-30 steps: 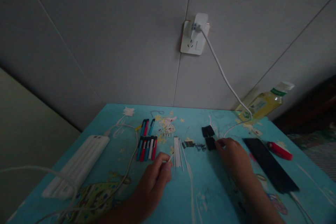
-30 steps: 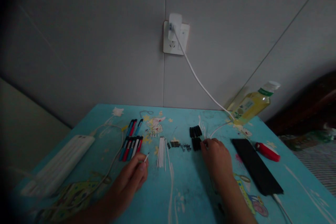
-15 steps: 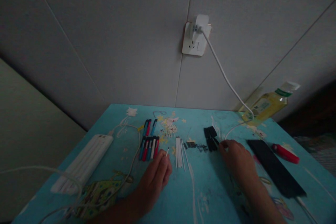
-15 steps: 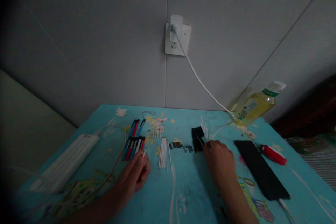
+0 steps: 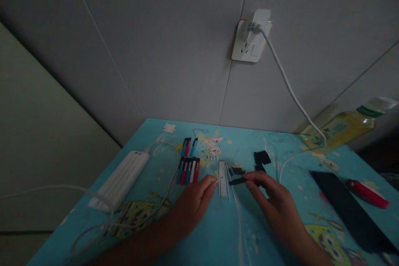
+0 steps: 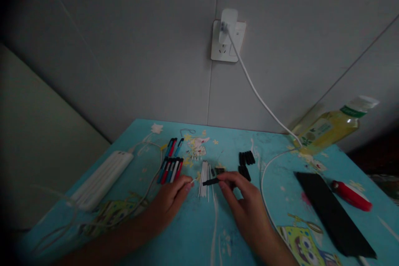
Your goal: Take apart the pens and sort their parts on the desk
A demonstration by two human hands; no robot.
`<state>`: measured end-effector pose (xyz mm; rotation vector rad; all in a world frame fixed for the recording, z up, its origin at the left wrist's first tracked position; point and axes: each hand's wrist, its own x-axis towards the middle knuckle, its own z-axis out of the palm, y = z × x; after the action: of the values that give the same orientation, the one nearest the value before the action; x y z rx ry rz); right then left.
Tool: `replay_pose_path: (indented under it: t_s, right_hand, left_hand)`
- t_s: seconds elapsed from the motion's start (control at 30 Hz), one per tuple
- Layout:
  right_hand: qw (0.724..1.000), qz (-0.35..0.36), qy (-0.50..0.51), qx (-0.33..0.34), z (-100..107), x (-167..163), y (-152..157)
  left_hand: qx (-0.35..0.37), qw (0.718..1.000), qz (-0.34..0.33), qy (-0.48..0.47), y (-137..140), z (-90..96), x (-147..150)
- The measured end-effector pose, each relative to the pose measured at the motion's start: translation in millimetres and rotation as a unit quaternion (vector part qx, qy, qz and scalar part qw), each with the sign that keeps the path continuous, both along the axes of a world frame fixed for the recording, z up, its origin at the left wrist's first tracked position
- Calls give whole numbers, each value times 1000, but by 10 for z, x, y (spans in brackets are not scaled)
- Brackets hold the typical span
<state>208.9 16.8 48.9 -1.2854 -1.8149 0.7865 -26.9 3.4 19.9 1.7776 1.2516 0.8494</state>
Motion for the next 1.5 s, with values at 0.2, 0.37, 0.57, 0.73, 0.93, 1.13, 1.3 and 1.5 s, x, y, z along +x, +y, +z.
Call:
replay_pose_path:
  t_s: [0.2, 0.37, 0.57, 0.73, 0.93, 1.13, 1.3, 1.5]
  right_hand:
    - [1000, -4, 27, 1, -42, 27, 16]
    - [999, -43, 17, 2, -15, 54, 23]
    - [991, -119, -42, 41, 42, 135, 84]
    - [990, -107, -92, 12, -46, 101, 99]
    - [990, -59, -125, -4, -194, -14, 98]
    - [972, -62, -183, 136, -260, -104, 83]
    - [913, -46, -381, 142, -296, -306, 100]
    - [858, -22, -497, 130, -298, -440, 121]
  left_hand:
    - [54, 995, -32, 76, -20, -58, -24]
    - [59, 994, -35, 85, -26, -68, -37]
    - [66, 995, -16, 77, -22, -73, -56]
    - [76, 993, -24, 83, -37, -68, -45]
    - [79, 991, -28, 105, -49, -46, -34]
    - [89, 988, -33, 121, -60, -54, -12]
    - [102, 985, -42, 133, -79, -50, 5]
    - [126, 981, -43, 144, -98, -26, 9]
